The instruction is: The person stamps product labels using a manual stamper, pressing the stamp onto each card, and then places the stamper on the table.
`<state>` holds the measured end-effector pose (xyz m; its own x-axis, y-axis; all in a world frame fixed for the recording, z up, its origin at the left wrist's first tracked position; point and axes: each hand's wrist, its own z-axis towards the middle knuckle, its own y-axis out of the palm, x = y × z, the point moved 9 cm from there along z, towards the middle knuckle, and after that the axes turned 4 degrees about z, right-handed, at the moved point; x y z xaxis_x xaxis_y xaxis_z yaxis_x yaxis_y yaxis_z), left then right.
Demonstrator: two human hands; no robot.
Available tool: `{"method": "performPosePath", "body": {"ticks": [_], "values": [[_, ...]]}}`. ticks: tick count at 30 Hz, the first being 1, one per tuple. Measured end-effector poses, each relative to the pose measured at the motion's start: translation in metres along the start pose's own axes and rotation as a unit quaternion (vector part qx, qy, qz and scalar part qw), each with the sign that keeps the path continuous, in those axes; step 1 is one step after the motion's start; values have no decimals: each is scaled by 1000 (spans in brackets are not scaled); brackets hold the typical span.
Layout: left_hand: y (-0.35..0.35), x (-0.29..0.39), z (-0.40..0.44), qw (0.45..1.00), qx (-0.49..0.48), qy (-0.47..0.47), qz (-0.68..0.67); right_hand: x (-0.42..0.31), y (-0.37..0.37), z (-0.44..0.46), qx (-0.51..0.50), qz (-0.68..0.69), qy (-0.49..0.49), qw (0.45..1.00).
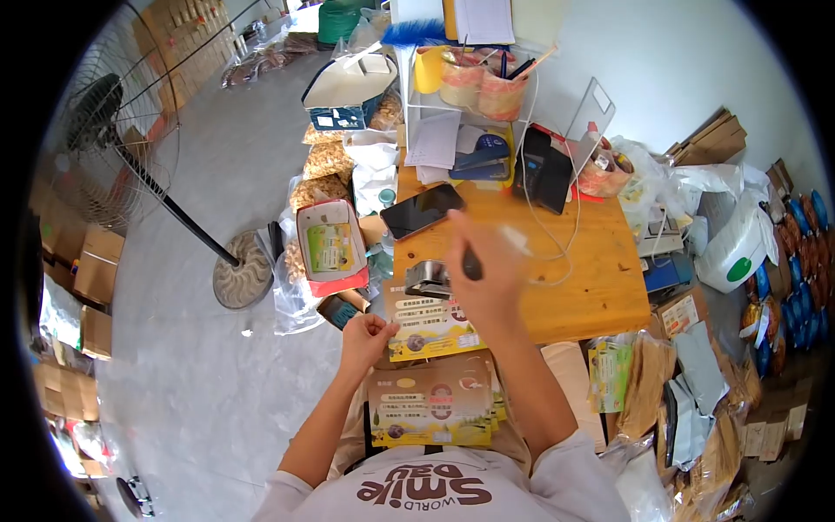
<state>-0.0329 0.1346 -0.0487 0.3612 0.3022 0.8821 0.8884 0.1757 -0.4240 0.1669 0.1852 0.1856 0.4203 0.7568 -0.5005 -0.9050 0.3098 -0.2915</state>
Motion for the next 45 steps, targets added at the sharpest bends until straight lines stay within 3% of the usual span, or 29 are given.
{"method": "performPosePath", "body": {"ticks": [3, 5, 16, 18, 21, 25, 27, 30, 34, 37, 39, 43, 45], "values": [[-4, 1, 2, 1000, -1, -1, -4, -14, -34, 4, 38, -23, 0, 999], [-5, 2, 3, 1000, 11, 17, 19, -27, -41, -2, -3, -106, -38, 994], [-11, 29, -15, 982, 63, 112, 135, -5, -81, -36, 24, -85, 43, 995], [-18, 48, -27, 944, 125, 170, 252, -5, -86, -36, 36, -86, 38, 995], [-24, 60, -34, 936, 122, 153, 294, -5, -92, -36, 36, -105, 47, 993], [-27, 50, -29, 949, 125, 145, 249, -5, -97, -36, 47, -101, 43, 993], [-22, 33, -21, 989, 70, 96, 85, -6, -98, -36, 47, -102, 46, 993], [-12, 18, -16, 997, 41, 65, 24, -8, -97, -35, 44, -106, 48, 992], [-14, 13, -15, 997, 44, 54, 35, -9, -94, -37, 38, -120, 38, 991], [-14, 19, -17, 989, 33, 82, 115, -10, -92, -37, 37, -120, 33, 992], [-23, 45, -31, 947, 90, 172, 254, -10, -91, -37, 35, -121, 37, 991], [-36, 65, -55, 938, 126, 212, 246, -9, -91, -36, 40, -121, 38, 991], [-47, 61, -64, 961, 131, 188, 157, -9, -90, -34, 42, -127, 40, 990]]}}
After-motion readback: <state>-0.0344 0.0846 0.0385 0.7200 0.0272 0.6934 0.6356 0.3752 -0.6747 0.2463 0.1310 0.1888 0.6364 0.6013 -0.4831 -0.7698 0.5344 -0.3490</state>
